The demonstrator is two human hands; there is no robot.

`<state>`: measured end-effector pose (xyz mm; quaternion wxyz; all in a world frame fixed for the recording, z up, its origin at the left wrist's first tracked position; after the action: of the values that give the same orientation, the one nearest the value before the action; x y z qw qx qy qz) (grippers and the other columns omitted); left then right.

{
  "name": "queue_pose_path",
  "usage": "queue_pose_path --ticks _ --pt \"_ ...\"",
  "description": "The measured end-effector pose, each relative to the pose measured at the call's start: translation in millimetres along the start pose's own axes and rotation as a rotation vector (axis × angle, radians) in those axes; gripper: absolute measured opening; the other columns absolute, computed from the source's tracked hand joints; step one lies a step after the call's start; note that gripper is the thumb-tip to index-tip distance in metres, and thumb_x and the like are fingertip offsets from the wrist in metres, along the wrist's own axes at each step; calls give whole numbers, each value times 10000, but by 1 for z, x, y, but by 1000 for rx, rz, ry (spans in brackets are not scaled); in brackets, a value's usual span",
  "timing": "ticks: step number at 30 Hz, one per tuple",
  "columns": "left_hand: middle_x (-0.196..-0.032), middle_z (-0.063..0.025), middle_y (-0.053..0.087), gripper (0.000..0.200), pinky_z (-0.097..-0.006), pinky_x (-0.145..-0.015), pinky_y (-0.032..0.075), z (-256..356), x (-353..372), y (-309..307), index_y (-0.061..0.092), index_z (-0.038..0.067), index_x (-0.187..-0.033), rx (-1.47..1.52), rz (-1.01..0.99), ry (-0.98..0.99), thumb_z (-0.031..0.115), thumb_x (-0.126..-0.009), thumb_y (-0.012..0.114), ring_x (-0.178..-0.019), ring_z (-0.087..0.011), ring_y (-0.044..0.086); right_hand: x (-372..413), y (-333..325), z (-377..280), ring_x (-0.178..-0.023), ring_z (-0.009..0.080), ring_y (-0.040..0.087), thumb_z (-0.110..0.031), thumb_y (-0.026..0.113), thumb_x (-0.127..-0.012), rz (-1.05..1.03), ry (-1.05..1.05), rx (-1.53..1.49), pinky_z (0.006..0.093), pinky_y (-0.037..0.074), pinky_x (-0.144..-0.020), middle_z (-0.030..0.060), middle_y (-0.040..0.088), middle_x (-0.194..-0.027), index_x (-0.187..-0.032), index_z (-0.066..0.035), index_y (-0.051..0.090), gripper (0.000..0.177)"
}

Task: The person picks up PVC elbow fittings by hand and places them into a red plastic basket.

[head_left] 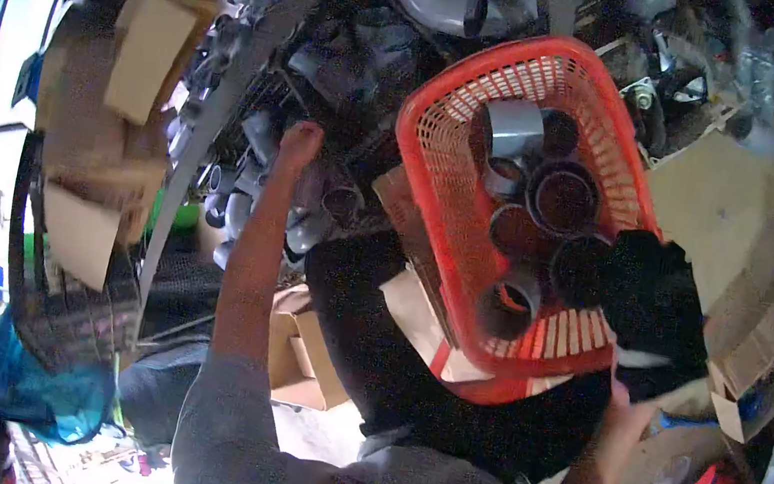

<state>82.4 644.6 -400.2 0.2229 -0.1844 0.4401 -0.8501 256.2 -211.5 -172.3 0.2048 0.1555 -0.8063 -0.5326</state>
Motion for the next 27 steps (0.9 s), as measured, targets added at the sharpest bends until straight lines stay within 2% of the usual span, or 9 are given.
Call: queue_pose_path --ticks 3,5,9,12,13,15,18,24,27 --pt "-1117 -214 695 456 -470 -878 530 146 -16 -33 643 43 -1227 -569 -25 -142 373 -917 590 -1033 -384 673 -5 -56 -5 -1364 293 465 -434 325 -1079 58 45 30 456 369 -1160 129 415 -1551 -1511 -69 405 572" --pt "-1175 -231 672 513 -469 -916 516 36 -83 -38 639 53 -1242 -596 -23 86 423 -891 586 -1058 -416 647 12 -79 2 -1357 292 474 -438 325 -1078 93 64 53 456 373 -1158 131 426 -1542 -1506 -68 412 572" --pt "-1278 -229 636 704 -477 -927 522 12 -158 -51 472 73 -1442 -341 64 -310 425 -860 651 -1121 -402 637 -1 -66 52 -1343 291 490 -446 325 -1076 175 90 120 457 380 -1154 136 447 -1524 -1496 -66 424 575" --pt "-1430 -150 548 818 -465 -992 485 52 -177 -44 418 77 -1492 342 90 -597 460 -828 703 -1204 -332 595 1 -62 77 -1333 289 503 -453 326 -1075 213 98 171 458 386 -1150 139 464 -1511 -1488 -65 434 577" --pt "-1430 -150 548 818 -465 -992 485 54 -185 -43 418 77 -1492 336 79 -586 460 -828 703 -1204 -332 595 -2 -62 80 -1330 289 507 -455 326 -1074 224 101 188 458 388 -1149 141 469 -1506 -1485 -65 437 577" --pt "-1420 -197 551 809 -466 -1007 485 74 -198 -44 460 76 -1466 -71 137 270 482 -815 715 -1202 -363 601 -14 -55 96 -1323 288 515 -459 326 -1073 242 121 227 458 392 -1147 143 480 -1497 -1480 -64 443 579" --pt "-1377 -222 573 730 -481 -990 495 53 -199 -48 530 68 -1413 -850 112 64 490 -839 690 -1187 -411 601 -22 -51 93 -1313 287 528 -465 326 -1072 248 171 306 459 398 -1144 146 496 -1484 -1472 -63 453 581" --pt "-1074 -235 700 492 -544 -848 530 153 -117 -35 659 60 -1191 -832 65 -127 466 -914 620 -1026 -450 656 -78 14 98 -1292 284 553 -478 326 -1069 299 275 502 460 410 -1137 153 528 -1457 -1457 -61 472 587" --pt "-957 -241 708 485 -570 -788 527 179 -78 -40 669 38 -1082 -664 244 44 492 -917 621 -925 -460 672 -83 52 89 -1282 283 565 -484 327 -1068 312 286 587 460 416 -1133 157 545 -1443 -1449 -59 481 591"
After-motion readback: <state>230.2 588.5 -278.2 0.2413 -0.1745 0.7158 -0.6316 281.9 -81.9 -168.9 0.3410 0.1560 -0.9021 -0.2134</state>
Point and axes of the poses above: each hand's wrist, its own x-axis away from the middle knuckle, its own y-axis out of the palm, z = x × y, the point moved 3 cm from there along -x, towards the middle knuckle
